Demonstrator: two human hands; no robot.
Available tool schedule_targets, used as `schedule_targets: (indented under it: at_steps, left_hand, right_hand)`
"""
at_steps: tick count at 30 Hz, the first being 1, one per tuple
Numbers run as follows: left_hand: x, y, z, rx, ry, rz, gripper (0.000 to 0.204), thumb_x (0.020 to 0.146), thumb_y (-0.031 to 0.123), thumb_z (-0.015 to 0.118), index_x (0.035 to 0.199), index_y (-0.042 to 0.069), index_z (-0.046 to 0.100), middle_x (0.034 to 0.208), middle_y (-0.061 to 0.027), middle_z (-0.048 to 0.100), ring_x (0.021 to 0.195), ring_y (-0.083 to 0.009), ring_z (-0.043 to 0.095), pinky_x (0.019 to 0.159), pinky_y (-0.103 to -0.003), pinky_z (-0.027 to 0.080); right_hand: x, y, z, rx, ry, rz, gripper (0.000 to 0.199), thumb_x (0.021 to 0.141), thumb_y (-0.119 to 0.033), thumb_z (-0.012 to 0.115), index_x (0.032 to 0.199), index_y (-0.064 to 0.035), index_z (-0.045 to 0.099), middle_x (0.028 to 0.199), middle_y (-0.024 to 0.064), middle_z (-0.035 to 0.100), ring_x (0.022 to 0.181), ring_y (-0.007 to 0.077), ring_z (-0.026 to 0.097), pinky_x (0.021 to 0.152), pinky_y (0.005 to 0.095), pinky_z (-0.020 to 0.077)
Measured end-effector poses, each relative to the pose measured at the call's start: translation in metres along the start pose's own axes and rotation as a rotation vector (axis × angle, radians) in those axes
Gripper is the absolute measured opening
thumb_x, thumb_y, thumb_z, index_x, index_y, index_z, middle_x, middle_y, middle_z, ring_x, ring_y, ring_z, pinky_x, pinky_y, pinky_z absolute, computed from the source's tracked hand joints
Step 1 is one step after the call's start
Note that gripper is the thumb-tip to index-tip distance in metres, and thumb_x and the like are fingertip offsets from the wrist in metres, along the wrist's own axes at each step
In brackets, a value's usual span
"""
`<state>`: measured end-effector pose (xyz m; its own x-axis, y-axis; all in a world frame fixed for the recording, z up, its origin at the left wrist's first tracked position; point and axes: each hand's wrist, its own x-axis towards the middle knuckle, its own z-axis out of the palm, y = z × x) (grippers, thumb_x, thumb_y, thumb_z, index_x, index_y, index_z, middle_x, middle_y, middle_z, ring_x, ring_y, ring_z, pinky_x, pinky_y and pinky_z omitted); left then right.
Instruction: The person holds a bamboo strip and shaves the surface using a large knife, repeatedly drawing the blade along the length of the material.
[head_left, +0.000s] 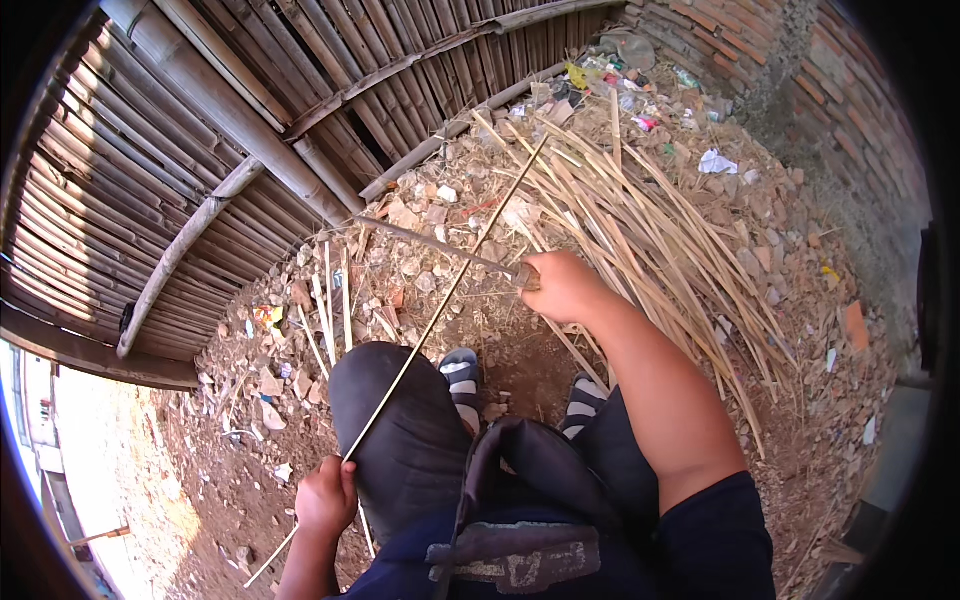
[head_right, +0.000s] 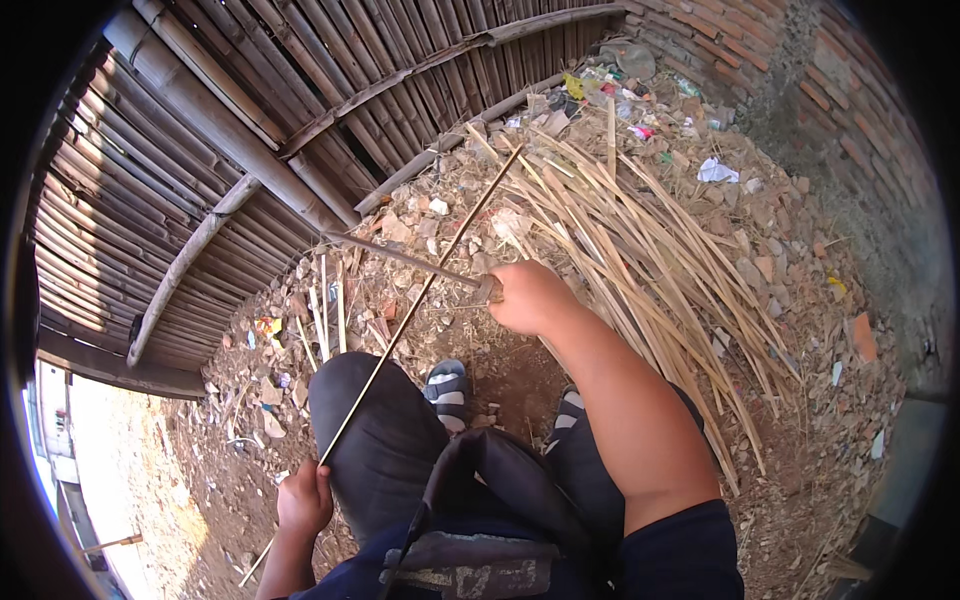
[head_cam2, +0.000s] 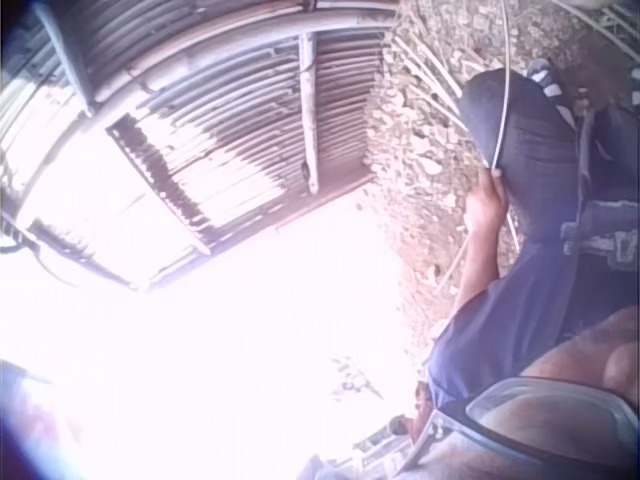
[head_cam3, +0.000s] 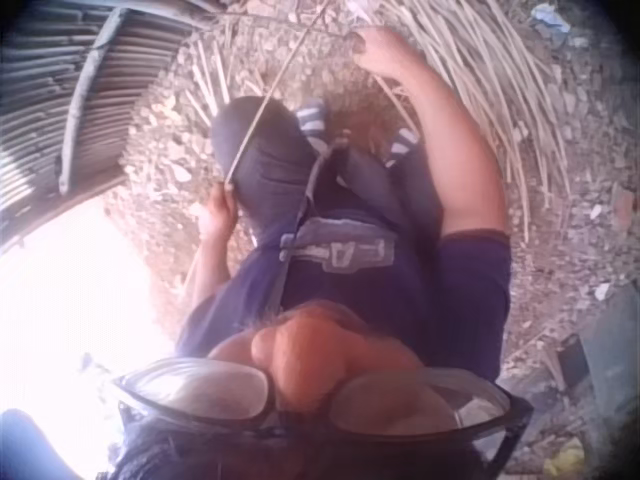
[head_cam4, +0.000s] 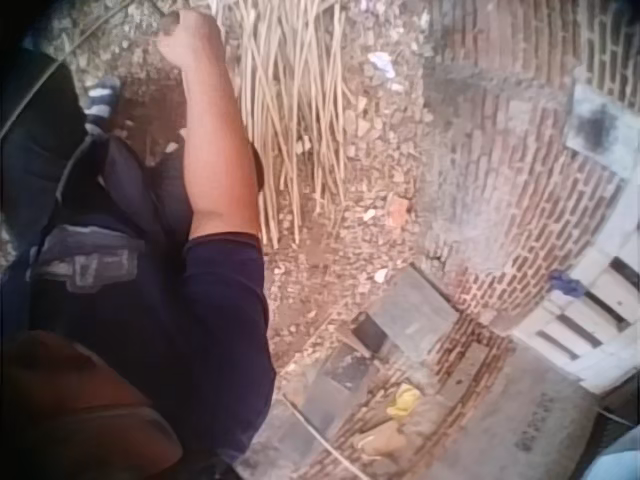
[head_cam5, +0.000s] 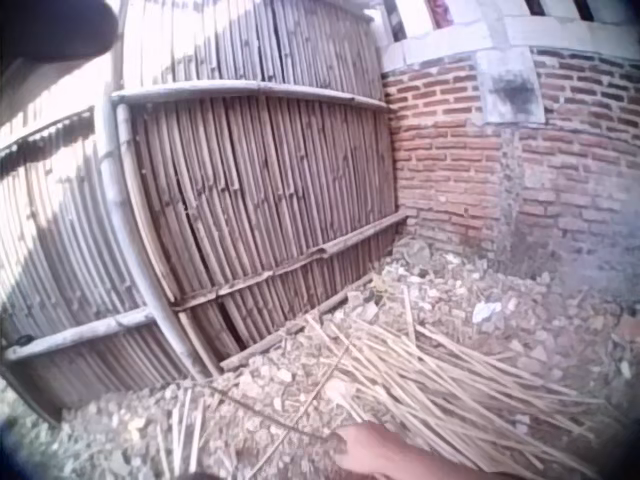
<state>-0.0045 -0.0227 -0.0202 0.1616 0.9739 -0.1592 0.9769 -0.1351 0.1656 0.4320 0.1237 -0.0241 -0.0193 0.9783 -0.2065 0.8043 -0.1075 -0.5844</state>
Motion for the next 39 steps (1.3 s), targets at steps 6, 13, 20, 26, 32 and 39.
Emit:
schedule_targets:
  at_steps: [6, 13, 20, 26, 32, 39]
  left_hand:
    - [-0.002, 0.005, -0.010, 0.029, -0.030, -0.011, 0.026, 0.102, 0.029, 0.057, 0.091, 0.006, 0.054, 0.072, -0.0240, 0.064, 0.064, -0.0480, 0.065, 0.057, -0.058, 0.050]
    - [0.000, -0.008, 0.016, -0.020, 0.050, 0.028, 0.022, 0.100, 0.026, 0.060, 0.091, 0.006, 0.055, 0.072, -0.0233, 0.064, 0.065, -0.0472, 0.065, 0.058, -0.057, 0.051]
    - [0.005, 0.013, -0.007, 0.029, -0.021, -0.012, 0.023, 0.100, 0.027, 0.060, 0.091, 0.007, 0.055, 0.073, -0.0219, 0.065, 0.065, -0.0456, 0.065, 0.058, -0.056, 0.052]
    - [0.017, 0.017, -0.006, 0.071, 0.042, 0.069, 0.023, 0.100, 0.029, 0.060, 0.092, 0.008, 0.056, 0.073, -0.0186, 0.066, 0.063, -0.0438, 0.066, 0.058, -0.055, 0.052]
    - [0.014, 0.015, -0.010, 0.071, 0.003, 0.011, 0.024, 0.101, 0.030, 0.059, 0.093, 0.007, 0.056, 0.074, -0.0197, 0.066, 0.064, -0.0452, 0.066, 0.058, -0.055, 0.052]
    - [0.013, 0.026, -0.015, 0.088, 0.002, -0.011, 0.025, 0.101, 0.031, 0.058, 0.093, 0.007, 0.055, 0.074, -0.0210, 0.066, 0.064, -0.0465, 0.065, 0.058, -0.055, 0.052]
  right_hand:
    - [-0.015, -0.023, 0.008, -0.137, -0.038, -0.144, 0.031, 0.081, -0.023, 0.073, 0.106, -0.0066, 0.070, 0.088, 0.0213, 0.070, 0.087, 0.0389, 0.070, 0.079, 0.0495, 0.0553]
    - [-0.027, -0.029, 0.011, -0.189, -0.050, -0.242, 0.031, 0.076, -0.023, 0.075, 0.103, -0.0099, 0.070, 0.084, 0.0176, 0.070, 0.087, 0.0390, 0.070, 0.077, 0.0511, 0.0552]
    - [-0.028, -0.050, 0.015, -0.232, -0.116, -0.229, 0.027, 0.079, -0.019, 0.069, 0.104, -0.0109, 0.073, 0.089, 0.0181, 0.072, 0.093, 0.0396, 0.070, 0.082, 0.0509, 0.0566]
    - [-0.008, -0.026, 0.032, -0.092, -0.037, -0.173, 0.025, 0.076, -0.020, 0.071, 0.098, -0.0089, 0.072, 0.084, 0.0187, 0.071, 0.085, 0.0398, 0.070, 0.076, 0.0505, 0.0558]
    - [-0.024, -0.048, 0.029, -0.238, -0.043, -0.245, 0.024, 0.077, -0.022, 0.073, 0.096, -0.0084, 0.069, 0.082, 0.0177, 0.070, 0.084, 0.0386, 0.070, 0.073, 0.0519, 0.0546]
    - [-0.019, -0.038, 0.031, -0.119, 0.019, -0.175, 0.023, 0.078, -0.024, 0.073, 0.097, -0.0104, 0.070, 0.081, 0.0173, 0.071, 0.084, 0.0383, 0.070, 0.073, 0.0498, 0.0557]
